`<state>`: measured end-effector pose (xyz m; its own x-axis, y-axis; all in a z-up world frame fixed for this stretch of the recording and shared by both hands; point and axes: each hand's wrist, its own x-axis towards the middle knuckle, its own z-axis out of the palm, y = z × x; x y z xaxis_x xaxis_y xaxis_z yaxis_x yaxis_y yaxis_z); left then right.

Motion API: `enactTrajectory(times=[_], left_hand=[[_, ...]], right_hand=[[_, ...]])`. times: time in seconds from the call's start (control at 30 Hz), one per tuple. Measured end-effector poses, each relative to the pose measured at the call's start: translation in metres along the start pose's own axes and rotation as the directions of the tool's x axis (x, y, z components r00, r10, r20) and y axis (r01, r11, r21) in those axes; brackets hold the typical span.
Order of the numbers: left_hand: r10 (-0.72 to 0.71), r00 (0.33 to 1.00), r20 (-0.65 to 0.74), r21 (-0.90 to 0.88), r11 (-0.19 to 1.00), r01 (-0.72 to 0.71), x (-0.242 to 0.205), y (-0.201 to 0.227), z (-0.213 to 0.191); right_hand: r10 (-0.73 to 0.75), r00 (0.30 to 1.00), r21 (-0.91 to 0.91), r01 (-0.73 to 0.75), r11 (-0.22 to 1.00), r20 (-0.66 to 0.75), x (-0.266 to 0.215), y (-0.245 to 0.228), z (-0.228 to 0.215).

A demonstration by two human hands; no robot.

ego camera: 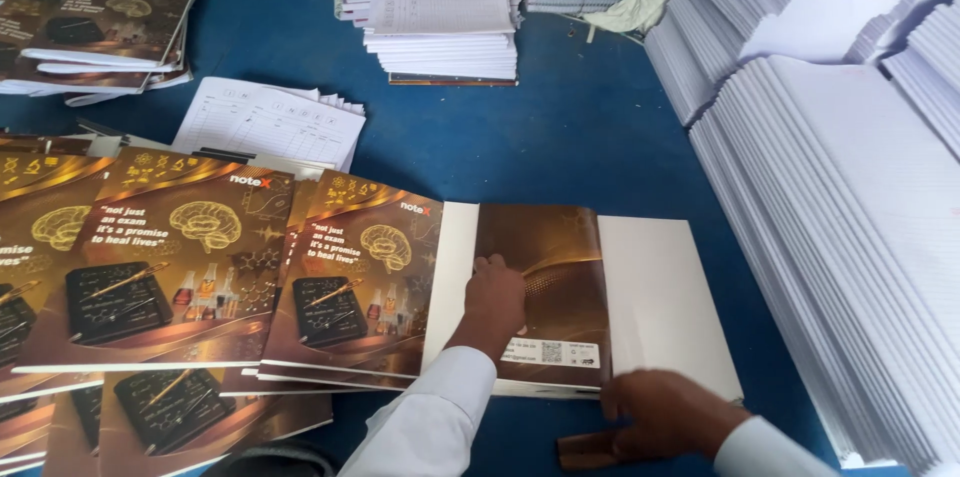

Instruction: The person inserts a printed cover sheet into a stack of blank pages, aligns the edges, and presses the spine to secure the assembly. The person repeats this process for multiple notebooks, stacking the finished units on the left.

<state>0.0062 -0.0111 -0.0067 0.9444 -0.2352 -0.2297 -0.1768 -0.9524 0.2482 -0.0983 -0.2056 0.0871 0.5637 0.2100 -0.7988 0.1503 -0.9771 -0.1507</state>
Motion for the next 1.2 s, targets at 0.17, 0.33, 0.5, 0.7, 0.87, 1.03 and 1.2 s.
enactTrajectory(times=[0.17,0.33,0.5,0.7,0.87,1.03,1.2], left_hand=[[-0.003,1.0,0.003,-0.029,1.0,0.003,-0.002,-0.004,0.002],[0.021,1.0,-0.012,-0.078,0.997,-0.022,-0.006,-0.006,0.004],[0.04,0.997,-0.059,-0.109,0.993,-0.046,-0.01,-0.003,0.011],[0.054,0.998,-0.016,0.01,0.999,-0.054,-0.003,0.006,0.015],[0.07,0.997,0.021,0.038,0.997,-0.07,0.002,0.006,0.015],[0.101,0.988,0.121,0.143,0.983,-0.118,0.002,0.004,0.01],[0.098,0.985,0.141,0.17,0.978,-0.121,0.0,0.007,0.006]], right_hand=[[-0.084,0.993,-0.059,0.08,0.995,-0.086,-0.005,-0.002,0.023],[-0.062,0.998,-0.004,0.062,0.998,-0.025,0.0,-0.004,0.022],[-0.045,0.979,0.232,0.092,0.968,-0.198,0.004,-0.001,0.014],[-0.023,0.883,0.145,0.103,0.984,-0.469,0.021,-0.003,0.022],[0.029,0.881,0.072,0.006,0.997,-0.472,0.032,0.0,0.027],[0.056,0.821,0.103,0.003,0.995,-0.569,0.052,0.012,0.019],[0.106,0.74,0.143,-0.013,0.99,-0.665,0.086,0.028,0.004]])
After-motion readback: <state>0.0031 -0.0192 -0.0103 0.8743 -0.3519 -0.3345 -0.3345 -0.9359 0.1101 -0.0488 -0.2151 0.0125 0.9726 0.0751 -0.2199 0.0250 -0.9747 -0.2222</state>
